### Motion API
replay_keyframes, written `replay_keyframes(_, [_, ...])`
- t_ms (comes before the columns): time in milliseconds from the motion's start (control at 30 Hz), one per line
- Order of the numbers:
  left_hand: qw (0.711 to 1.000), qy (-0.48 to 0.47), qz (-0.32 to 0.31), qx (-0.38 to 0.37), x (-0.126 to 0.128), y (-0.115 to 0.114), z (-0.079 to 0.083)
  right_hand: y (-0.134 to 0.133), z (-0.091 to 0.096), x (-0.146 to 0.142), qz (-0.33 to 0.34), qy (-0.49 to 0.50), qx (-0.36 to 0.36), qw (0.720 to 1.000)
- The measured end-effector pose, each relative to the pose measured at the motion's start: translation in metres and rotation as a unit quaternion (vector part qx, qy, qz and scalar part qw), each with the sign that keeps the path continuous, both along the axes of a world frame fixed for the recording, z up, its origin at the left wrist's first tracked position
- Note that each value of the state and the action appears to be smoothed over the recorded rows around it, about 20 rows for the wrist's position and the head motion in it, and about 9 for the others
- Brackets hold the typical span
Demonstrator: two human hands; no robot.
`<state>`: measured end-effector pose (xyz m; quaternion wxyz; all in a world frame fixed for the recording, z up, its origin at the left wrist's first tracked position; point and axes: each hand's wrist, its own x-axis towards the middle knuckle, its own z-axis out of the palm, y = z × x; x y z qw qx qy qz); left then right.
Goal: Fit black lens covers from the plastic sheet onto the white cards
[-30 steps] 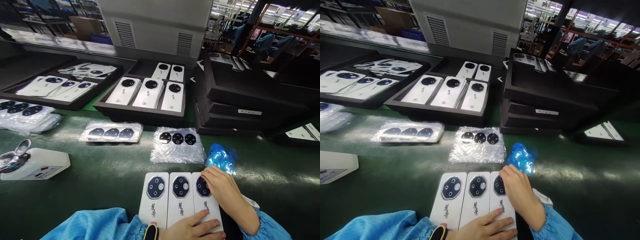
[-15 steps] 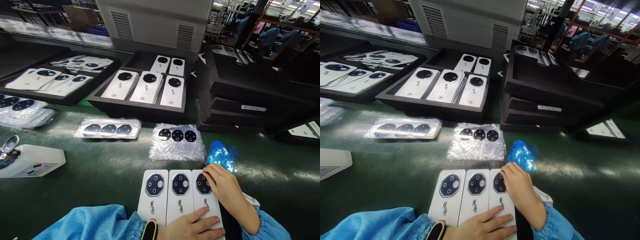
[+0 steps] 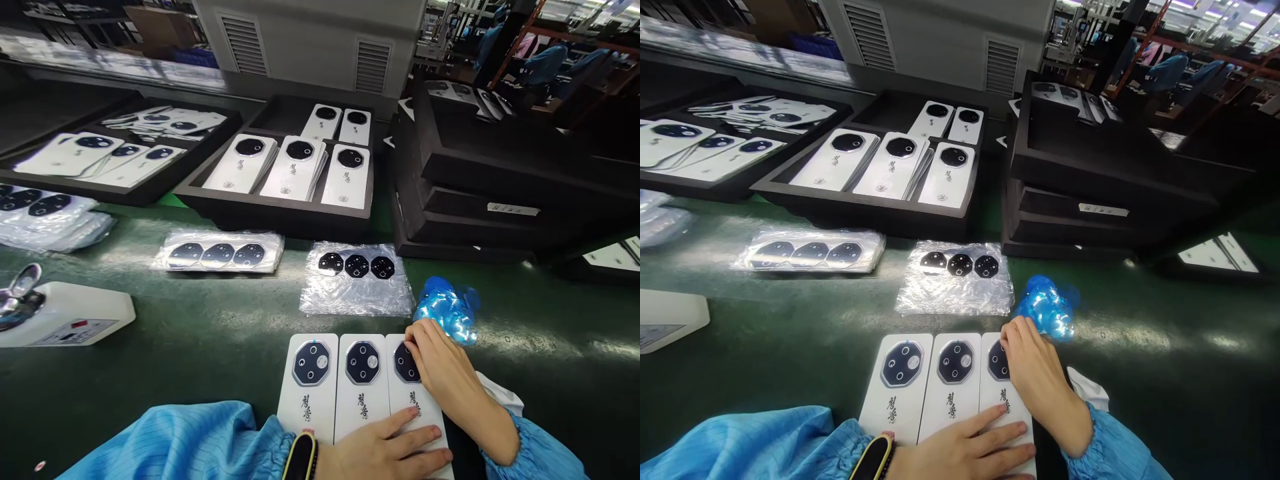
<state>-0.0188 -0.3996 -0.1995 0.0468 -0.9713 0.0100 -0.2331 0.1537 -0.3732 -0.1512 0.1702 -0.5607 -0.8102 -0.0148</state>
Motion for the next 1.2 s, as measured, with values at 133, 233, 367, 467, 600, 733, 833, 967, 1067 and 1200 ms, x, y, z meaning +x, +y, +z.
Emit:
replay_keyframes(133, [1.000, -0.001, 0.004, 0.006, 0.000, 0.000, 0.000, 0.000, -0.001, 0.000, 0.004, -0.005, 0.012, 1.000])
replay_keyframes(233, [1.000, 0.001, 0.003, 0.007, 0.000, 0.000, -0.001, 0.000, -0.001, 0.000, 0.006, -0.013, 0.022, 1.000])
replay_keyframes(367, [1.000, 0.006, -0.002, 0.007, 0.000, 0.000, 0.001, 0.001, -0.004, 0.000, 0.005, -0.019, 0.036, 0.999])
replay_keyframes(467, [1.000, -0.001, 0.005, 0.013, -0.001, 0.000, 0.000, 0.001, -0.006, 0.000, 0.004, -0.024, 0.043, 0.999])
replay_keyframes(600, [1.000, -0.003, 0.006, 0.018, 0.000, -0.001, -0.004, 0.000, -0.009, 0.000, 0.008, -0.031, 0.048, 0.998])
replay_keyframes(733, [0.999, -0.007, 0.018, 0.030, 0.001, -0.004, -0.008, -0.001, -0.007, 0.000, 0.025, -0.043, 0.046, 0.998])
replay_keyframes(833, [0.999, -0.008, 0.019, 0.031, 0.001, -0.005, -0.009, -0.001, -0.003, 0.000, 0.039, -0.057, 0.044, 0.997])
replay_keyframes(967, [0.999, -0.014, 0.013, 0.025, 0.001, -0.004, -0.010, -0.002, 0.002, 0.002, 0.062, -0.075, 0.040, 0.994])
replay_keyframes(1067, [1.000, -0.019, 0.006, 0.021, 0.002, -0.004, -0.013, -0.005, 0.005, 0.004, 0.073, -0.085, 0.040, 0.993])
replay_keyframes(1200, [0.999, -0.036, 0.002, 0.007, 0.004, -0.005, -0.016, -0.011, 0.004, 0.005, 0.082, -0.093, 0.044, 0.991])
